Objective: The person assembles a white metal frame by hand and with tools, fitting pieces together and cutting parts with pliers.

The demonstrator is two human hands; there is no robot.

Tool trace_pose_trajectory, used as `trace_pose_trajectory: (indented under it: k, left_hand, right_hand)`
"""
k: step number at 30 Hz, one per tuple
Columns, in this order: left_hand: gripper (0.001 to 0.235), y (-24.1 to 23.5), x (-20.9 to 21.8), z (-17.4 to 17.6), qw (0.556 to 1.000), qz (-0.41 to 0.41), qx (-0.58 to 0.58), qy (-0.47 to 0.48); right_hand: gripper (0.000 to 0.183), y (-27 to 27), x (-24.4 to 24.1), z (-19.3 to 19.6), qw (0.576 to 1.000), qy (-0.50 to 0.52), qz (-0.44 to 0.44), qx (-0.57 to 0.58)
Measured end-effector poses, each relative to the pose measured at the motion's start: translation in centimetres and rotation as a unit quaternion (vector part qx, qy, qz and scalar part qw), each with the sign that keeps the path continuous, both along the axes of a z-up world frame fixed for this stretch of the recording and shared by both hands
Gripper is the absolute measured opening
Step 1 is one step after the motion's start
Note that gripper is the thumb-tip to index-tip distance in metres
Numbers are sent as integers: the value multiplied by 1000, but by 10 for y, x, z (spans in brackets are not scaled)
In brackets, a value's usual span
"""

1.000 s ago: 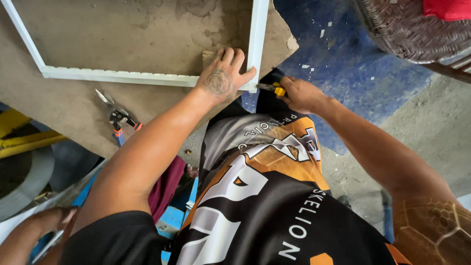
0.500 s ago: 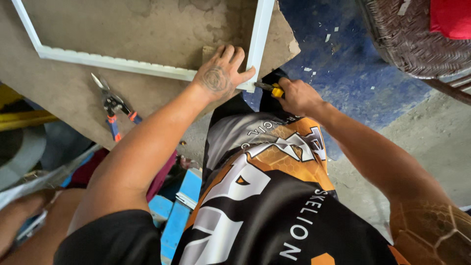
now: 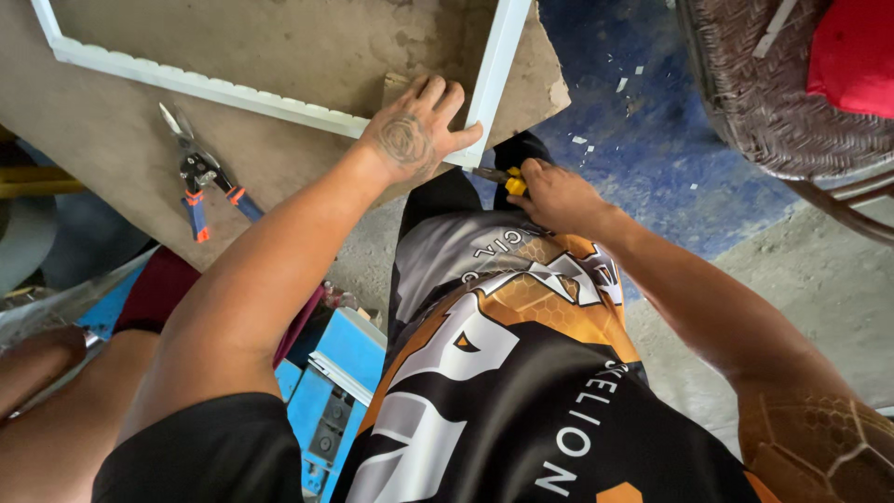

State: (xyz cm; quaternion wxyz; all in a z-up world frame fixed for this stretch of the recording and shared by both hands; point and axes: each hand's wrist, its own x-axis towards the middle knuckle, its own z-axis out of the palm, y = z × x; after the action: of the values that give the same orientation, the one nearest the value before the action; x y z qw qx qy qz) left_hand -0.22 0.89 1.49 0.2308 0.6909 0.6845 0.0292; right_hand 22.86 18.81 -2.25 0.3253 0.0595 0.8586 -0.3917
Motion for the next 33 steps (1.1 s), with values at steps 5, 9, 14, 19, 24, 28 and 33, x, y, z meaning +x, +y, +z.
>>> trace_pose_trajectory:
  k: [5,9,14,19,24,28,33]
  left_hand:
    - [62,0,0,-1,1000,1,5,1]
    - [57,-1,0,-1,1000,8,-5,-1]
    - [61,-1,0,-2,1000,2,5,9]
    - [59,3,-2,6,1000,13,-6,-13]
    - [59,-1,0,-1,1000,8,6,-2]
    - [49,-10,0,-14,996,-5,76,51]
    - [43,-9,10,-40,990,96,86,-58]
  right_hand:
    - [39,-4,-3,-2,997,-65,-18,29]
    - [37,-4,-2,-2,996,-75,-17,35]
    - [41,-3,6,-5,1000,7,-24,16]
    - [38,-2,-4,2,999,-35,-27,15]
    - [32,-4,-10,10,994,-97,-41,23]
    - [40,-10,3,37,997,61,-1,52]
    - [27,-72,-5,74,982,32,98,160]
